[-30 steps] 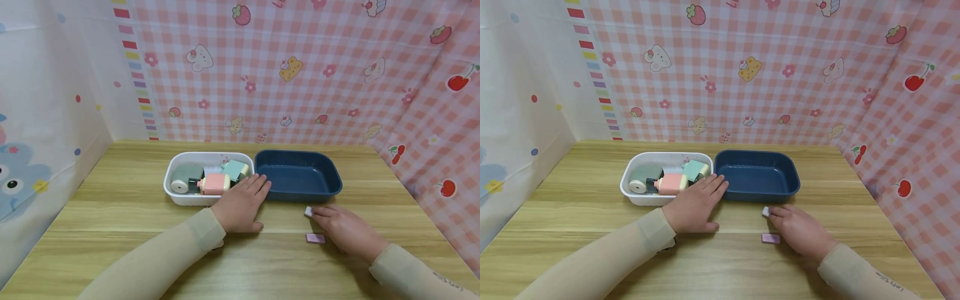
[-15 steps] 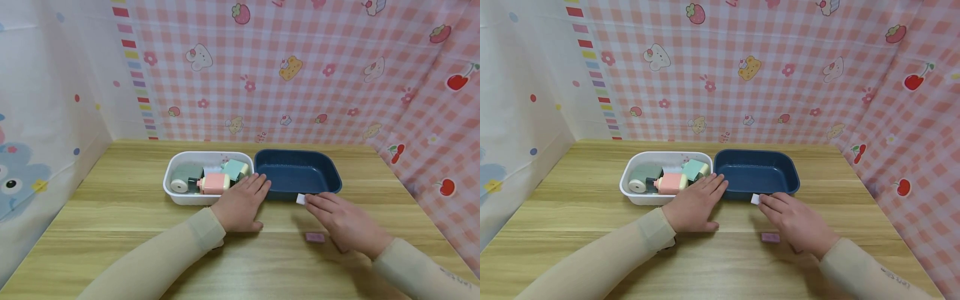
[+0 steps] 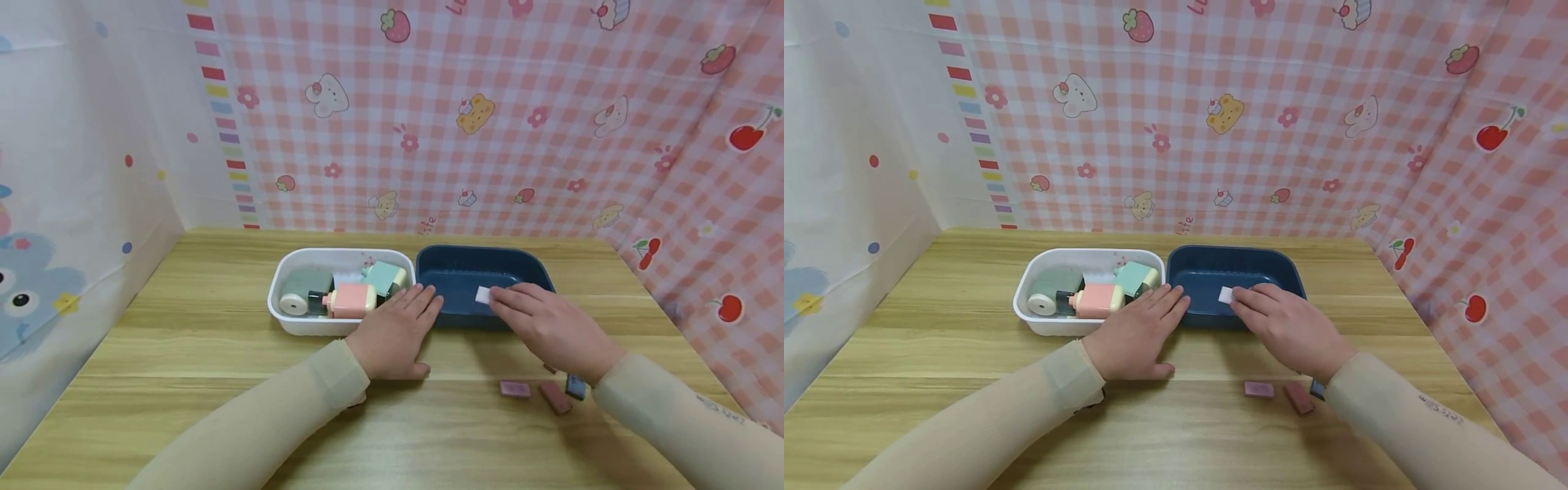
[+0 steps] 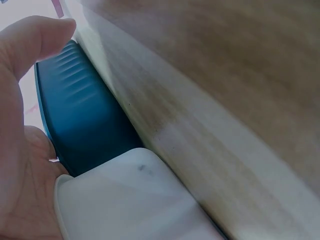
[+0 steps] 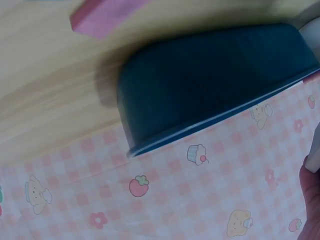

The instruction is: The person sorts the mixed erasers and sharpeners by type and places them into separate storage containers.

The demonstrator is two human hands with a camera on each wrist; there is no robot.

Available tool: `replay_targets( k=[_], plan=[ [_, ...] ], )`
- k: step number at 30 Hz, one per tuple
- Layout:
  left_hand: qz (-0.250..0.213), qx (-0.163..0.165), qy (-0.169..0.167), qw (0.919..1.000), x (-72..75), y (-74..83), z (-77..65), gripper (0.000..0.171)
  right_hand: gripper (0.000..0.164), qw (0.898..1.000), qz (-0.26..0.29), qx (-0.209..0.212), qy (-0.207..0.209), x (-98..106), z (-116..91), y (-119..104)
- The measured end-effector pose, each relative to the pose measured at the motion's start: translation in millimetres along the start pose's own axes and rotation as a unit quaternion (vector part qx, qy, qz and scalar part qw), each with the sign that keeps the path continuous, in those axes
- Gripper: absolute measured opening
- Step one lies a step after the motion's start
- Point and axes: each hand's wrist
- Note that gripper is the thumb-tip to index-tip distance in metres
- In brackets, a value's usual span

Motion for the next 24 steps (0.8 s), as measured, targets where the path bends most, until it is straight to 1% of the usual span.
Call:
replay_targets(
  k=[1, 3, 4, 10, 13, 20, 24],
  plan=[
    [0.0, 0.0, -0.001, 1.0, -0.1, -0.1, 0.1, 0.111, 0.037, 1.0, -0.001, -0.001, -0.005, 0, 2, 1],
    [0.0, 0.0, -0.002, 1.0, -0.1, -0.2, 0.2, 0.111, 0.057, 1.0, -0.001, -0.002, -0.01, -2, 7, 3],
    [0.001, 0.001, -0.002, 1.0, 0.0, -0.2, 0.2, 0.112, 0.059, 1.0, -0.002, -0.001, -0.01, -2, 9, 4],
    [0.002, 0.001, -0.001, 1.0, -0.3, 0.0, -0.1, 0.112, 0.051, 1.0, 0.001, -0.003, -0.016, -9, 22, 9],
    [0.0, 0.001, -0.002, 1.0, 0.0, 0.5, -0.3, 0.112, 0.051, 1.0, 0.001, -0.006, -0.023, -14, 26, 12],
    [-0.001, 0.002, -0.002, 1.0, 1.8, 1.1, -0.7, 0.111, 0.05, 0.998, -0.003, -0.011, -0.054, -24, 37, 17],
    [0.0, 0.001, -0.003, 1.0, 1.7, 0.8, -0.6, 0.112, 0.045, 0.998, 0.0, -0.011, -0.057, -29, 43, 20]
  ],
)
Point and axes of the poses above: each hand's wrist, its own z-axis towards the middle knuckle, its own x-axis out of the back of the hand, y = z × x, and after that the axes turned 9 degrees about -z, right-handed
